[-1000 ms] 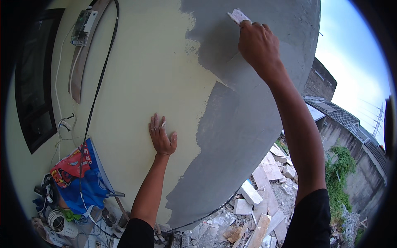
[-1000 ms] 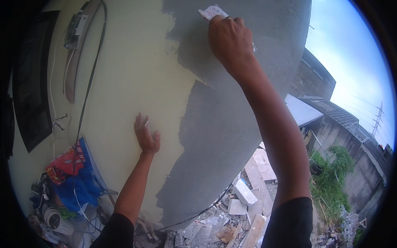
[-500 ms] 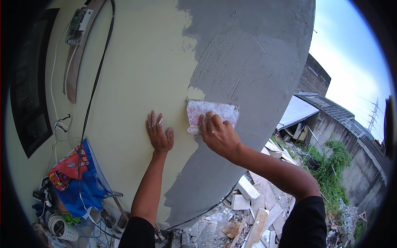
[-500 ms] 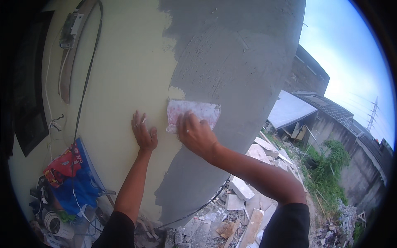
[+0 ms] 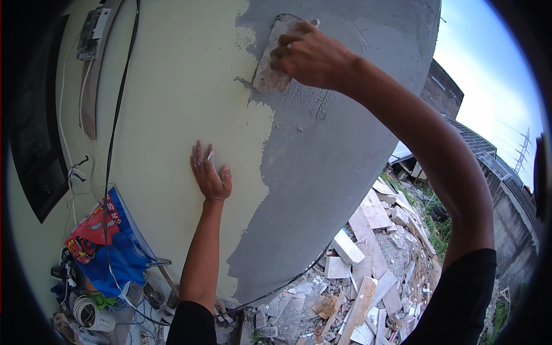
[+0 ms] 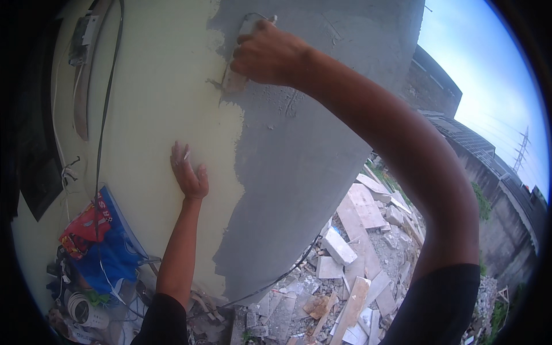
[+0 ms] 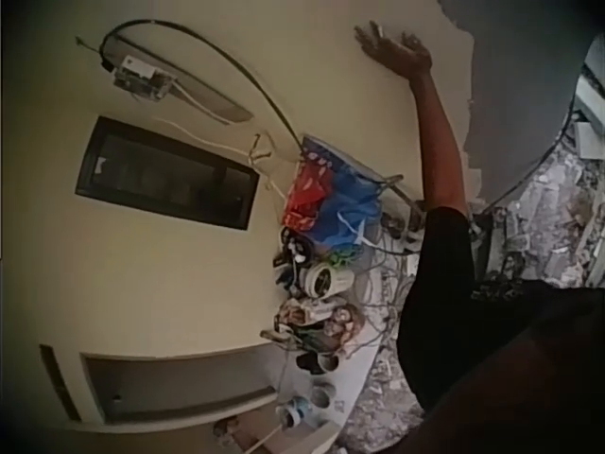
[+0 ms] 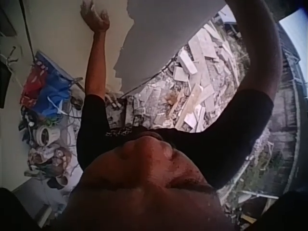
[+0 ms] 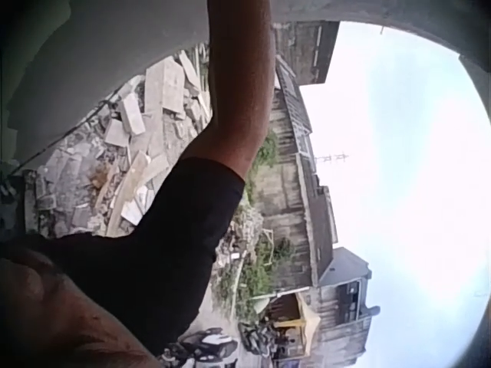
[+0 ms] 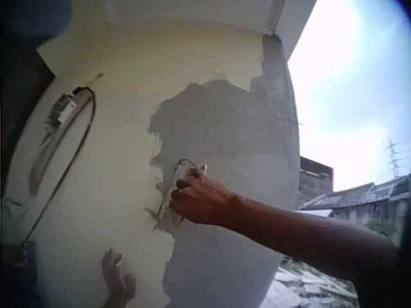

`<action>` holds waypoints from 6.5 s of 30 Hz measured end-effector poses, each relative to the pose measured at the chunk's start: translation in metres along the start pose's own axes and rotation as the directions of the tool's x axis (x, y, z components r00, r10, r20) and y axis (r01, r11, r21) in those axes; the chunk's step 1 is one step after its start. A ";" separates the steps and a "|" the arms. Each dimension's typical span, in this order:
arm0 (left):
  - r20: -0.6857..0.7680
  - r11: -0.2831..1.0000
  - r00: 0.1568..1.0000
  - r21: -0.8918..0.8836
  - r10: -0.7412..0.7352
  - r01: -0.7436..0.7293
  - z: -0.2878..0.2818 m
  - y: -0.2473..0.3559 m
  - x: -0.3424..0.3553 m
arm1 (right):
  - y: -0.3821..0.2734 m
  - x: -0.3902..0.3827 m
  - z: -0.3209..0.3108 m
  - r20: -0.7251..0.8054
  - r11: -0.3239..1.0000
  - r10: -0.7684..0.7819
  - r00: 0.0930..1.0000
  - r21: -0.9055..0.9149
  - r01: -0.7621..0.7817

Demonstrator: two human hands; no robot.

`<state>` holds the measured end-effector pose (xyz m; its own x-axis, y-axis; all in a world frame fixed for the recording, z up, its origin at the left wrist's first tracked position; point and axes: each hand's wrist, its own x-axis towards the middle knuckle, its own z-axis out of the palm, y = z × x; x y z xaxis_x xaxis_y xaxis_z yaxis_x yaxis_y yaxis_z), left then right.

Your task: Applying and smoothing plaster or mortar onto an exterior wall using a trowel.

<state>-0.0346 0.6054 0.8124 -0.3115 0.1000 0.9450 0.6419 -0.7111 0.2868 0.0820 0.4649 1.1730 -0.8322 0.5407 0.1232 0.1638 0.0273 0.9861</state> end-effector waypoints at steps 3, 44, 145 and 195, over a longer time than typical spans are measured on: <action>0.006 1.000 1.000 -0.006 0.000 0.000 0.004 0.005 0.002 | -0.017 -0.075 -0.004 0.035 0.999 0.027 0.999 -0.030 -0.026; 0.028 0.999 0.998 0.009 0.048 -0.048 -0.004 0.005 0.003 | 0.104 0.032 -0.002 0.042 0.651 0.750 0.660 0.128 -0.748; -0.131 0.995 0.989 -0.068 -0.075 0.067 -0.002 0.003 -0.001 | -0.004 -0.043 -0.031 -0.141 0.972 0.229 0.963 0.080 -0.219; -0.133 0.990 0.986 -0.108 -0.105 0.091 0.003 0.002 0.000 | -0.120 -0.050 0.026 0.066 0.994 -0.034 0.997 -0.105 0.041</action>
<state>-0.0313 0.6062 0.8132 -0.4677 0.0806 0.8802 0.5314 -0.7701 0.3529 0.1182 0.4563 1.0457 -0.8004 0.5939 0.0816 0.0726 -0.0390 0.9966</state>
